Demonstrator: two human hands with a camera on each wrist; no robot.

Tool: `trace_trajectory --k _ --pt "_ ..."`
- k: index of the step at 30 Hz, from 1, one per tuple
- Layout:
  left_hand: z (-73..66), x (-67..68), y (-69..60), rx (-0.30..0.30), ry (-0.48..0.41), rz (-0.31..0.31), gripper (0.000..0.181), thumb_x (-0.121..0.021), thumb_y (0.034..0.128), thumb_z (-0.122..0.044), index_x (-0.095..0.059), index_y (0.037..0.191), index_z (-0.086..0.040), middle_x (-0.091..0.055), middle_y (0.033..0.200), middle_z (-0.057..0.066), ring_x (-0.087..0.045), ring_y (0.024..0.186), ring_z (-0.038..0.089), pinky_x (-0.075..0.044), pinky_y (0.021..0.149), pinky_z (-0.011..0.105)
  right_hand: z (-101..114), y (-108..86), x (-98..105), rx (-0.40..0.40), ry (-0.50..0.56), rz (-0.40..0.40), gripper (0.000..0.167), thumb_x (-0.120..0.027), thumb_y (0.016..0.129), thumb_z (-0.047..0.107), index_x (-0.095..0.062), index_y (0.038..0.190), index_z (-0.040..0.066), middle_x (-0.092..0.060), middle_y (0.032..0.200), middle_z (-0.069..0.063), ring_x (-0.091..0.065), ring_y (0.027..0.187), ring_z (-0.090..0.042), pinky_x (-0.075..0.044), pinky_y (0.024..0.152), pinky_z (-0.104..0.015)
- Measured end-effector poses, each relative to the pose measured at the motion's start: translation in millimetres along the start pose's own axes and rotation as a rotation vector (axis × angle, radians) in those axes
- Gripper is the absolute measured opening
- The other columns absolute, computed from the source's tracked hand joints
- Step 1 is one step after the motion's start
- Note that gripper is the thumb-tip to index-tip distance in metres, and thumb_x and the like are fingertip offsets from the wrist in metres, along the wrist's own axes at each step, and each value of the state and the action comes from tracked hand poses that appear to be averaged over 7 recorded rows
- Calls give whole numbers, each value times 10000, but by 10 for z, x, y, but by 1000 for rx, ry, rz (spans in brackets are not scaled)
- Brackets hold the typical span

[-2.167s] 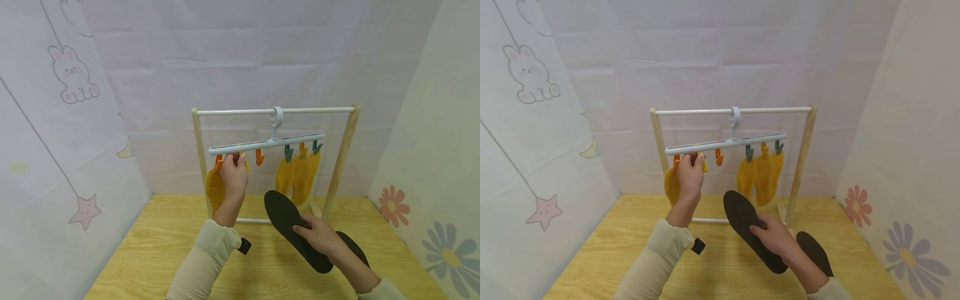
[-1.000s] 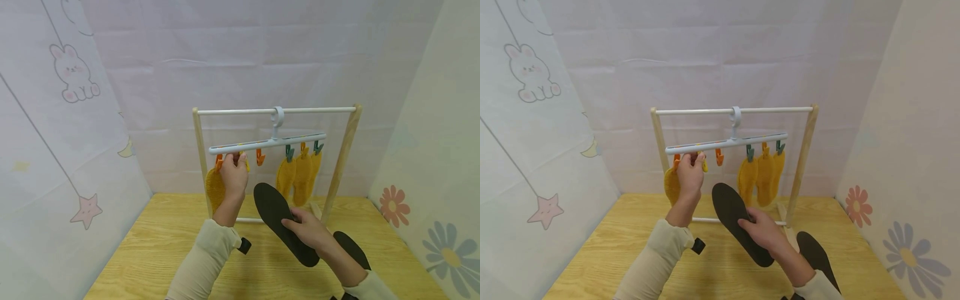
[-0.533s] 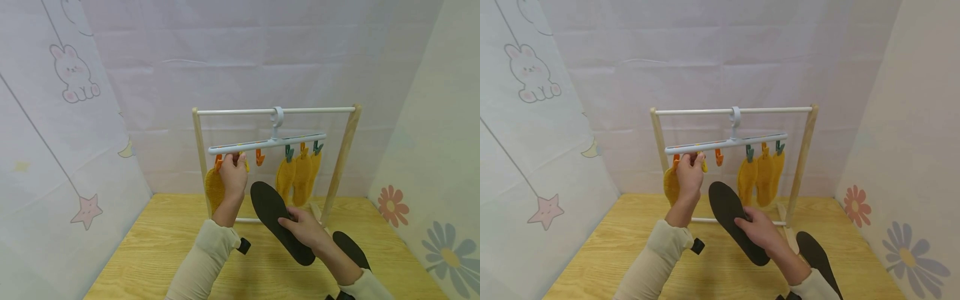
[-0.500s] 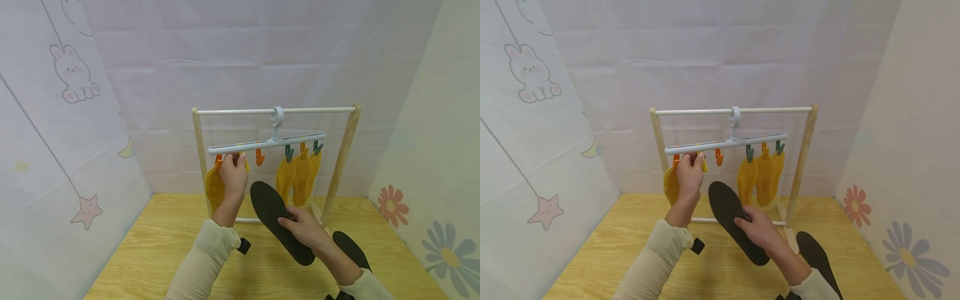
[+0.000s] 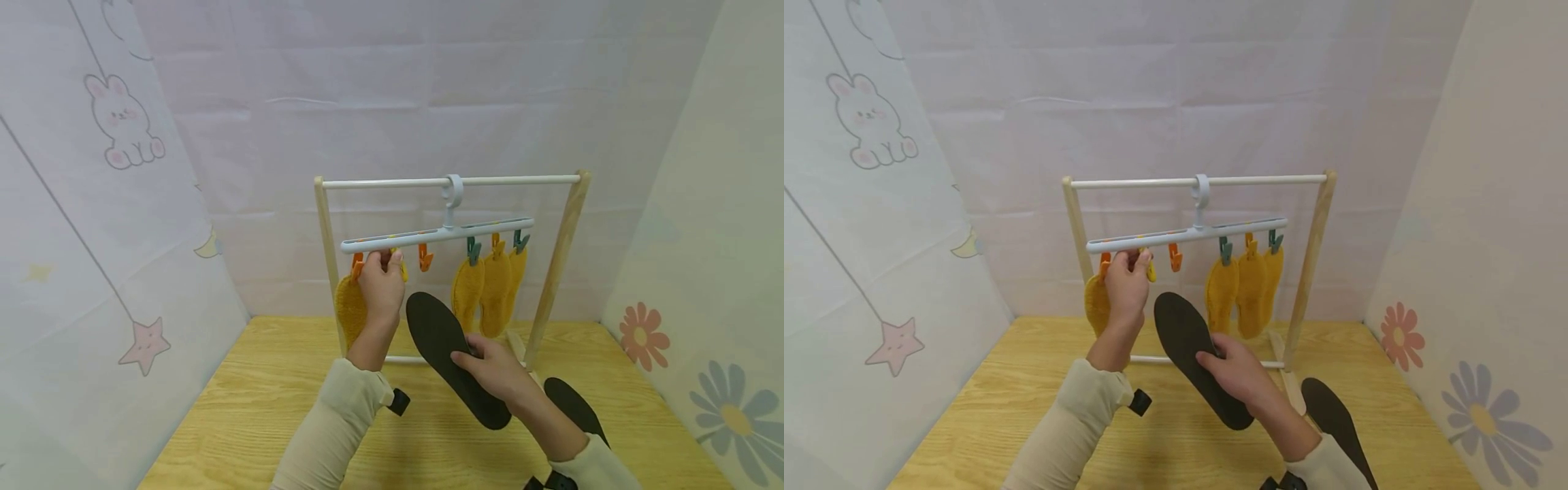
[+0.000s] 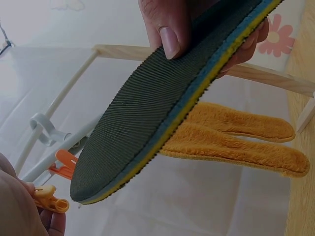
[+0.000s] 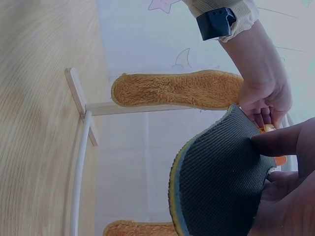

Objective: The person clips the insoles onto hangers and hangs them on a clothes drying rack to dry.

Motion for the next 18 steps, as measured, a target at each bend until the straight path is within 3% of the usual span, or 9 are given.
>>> trace_trajectory --k 18 --pt "31 -11 6 5 20 -11 196 -648 1003 -161 -679 1095 9 -649 925 100 -529 780 175 -450 690 272 20 58 -34 36 8 -12 205 -618 1011 208 -645 1132 44 -688 965 -64 -645 846 -196 -514 763 -353"
Point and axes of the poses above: each hand's wrist, its own y-axis towards the middle knuckle, its own x-axis out of the back of the hand, z = x × y, the point moved 4 cm from there along y, towards the middle knuckle
